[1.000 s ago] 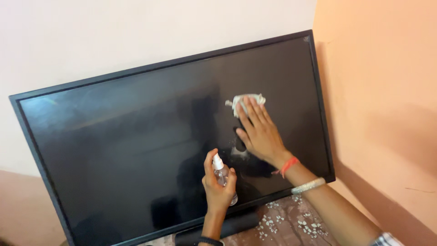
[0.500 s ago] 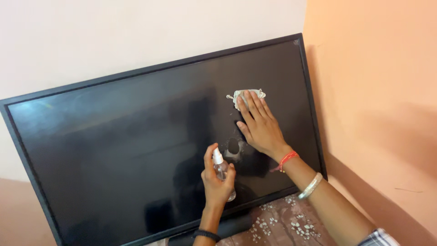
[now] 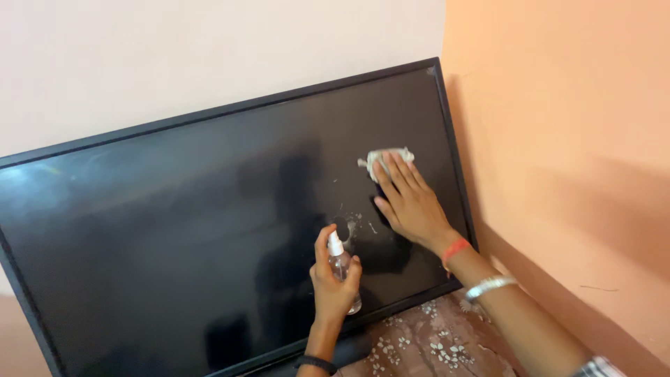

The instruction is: The person sprays a cleaning solution onto a flat-screen TV and wipes the screen with a white cloth. They repeatedly spray and wipe different areas of the screen, focusing on removing smudges and residue.

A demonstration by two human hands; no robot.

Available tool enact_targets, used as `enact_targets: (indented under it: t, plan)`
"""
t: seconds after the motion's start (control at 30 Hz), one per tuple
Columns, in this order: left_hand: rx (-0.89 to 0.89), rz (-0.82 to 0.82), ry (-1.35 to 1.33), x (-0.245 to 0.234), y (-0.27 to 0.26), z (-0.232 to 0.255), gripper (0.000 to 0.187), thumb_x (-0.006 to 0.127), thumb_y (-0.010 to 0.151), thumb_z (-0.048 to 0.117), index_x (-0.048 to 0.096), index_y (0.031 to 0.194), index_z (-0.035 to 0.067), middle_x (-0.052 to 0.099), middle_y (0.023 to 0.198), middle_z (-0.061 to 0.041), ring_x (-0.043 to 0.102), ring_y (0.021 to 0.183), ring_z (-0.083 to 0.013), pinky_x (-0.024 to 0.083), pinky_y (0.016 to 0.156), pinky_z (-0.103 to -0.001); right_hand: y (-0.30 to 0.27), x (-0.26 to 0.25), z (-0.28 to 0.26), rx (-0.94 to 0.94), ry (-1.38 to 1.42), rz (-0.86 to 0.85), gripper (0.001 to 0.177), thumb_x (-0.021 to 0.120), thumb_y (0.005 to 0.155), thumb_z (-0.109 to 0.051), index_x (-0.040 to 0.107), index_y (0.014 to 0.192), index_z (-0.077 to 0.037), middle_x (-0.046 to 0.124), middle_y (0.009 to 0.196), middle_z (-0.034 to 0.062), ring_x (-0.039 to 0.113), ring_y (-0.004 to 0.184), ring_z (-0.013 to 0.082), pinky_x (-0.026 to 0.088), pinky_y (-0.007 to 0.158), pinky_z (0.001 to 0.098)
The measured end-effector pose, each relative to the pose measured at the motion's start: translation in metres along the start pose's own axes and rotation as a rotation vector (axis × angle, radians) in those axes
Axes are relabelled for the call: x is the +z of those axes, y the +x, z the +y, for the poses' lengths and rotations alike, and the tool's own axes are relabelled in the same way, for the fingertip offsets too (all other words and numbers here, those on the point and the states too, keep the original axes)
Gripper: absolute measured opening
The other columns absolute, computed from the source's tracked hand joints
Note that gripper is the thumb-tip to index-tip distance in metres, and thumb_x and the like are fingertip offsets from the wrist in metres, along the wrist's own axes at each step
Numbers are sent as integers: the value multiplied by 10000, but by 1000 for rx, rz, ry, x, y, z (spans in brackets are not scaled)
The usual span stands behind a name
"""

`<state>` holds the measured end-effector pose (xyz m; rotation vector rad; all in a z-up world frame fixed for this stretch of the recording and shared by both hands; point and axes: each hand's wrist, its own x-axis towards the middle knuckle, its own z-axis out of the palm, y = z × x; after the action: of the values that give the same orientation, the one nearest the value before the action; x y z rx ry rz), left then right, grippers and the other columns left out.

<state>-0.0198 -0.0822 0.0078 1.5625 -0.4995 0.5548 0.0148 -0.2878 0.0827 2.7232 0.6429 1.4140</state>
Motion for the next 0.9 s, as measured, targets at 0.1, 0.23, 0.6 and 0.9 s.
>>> enact_targets:
  t: [0.1, 0.23, 0.6, 0.9]
  plan:
    - [27, -2, 5, 4, 0, 2, 642, 700, 828, 13, 491, 1418, 154, 583, 668, -11, 581, 585, -84, 519, 590, -257, -2, 3, -2, 11, 42, 38, 666, 530, 1014, -302, 325, 1575, -9, 306, 1634, 241, 271, 1532, 371, 216, 1254, 486]
    - [114, 2, 4, 8, 4, 1, 641, 703, 838, 13, 486, 1427, 143, 586, 677, -2, 594, 599, -83, 526, 598, -259, -69, 6, -14, -5, 70, -64, 695, 543, 973, -325, 320, 1558, -23, 303, 1616, 239, 264, 1513, 390, 212, 1228, 485]
    - [38, -64, 14, 22, -6, -3, 627, 695, 830, 20, 504, 1412, 156, 592, 646, -7, 612, 584, -88, 526, 583, -265, -12, 4, 41, 58, -22, 44, 679, 515, 1021, -315, 299, 1589, -11, 283, 1643, 253, 251, 1545, 390, 209, 1266, 499]
    - [58, -60, 4, 19, -11, -11, 644, 700, 824, 15, 495, 1420, 146, 593, 670, -14, 603, 590, -102, 532, 596, -270, -120, 10, 30, 31, 9, -70, 714, 524, 974, -333, 297, 1563, -1, 280, 1618, 283, 254, 1513, 433, 209, 1232, 522]
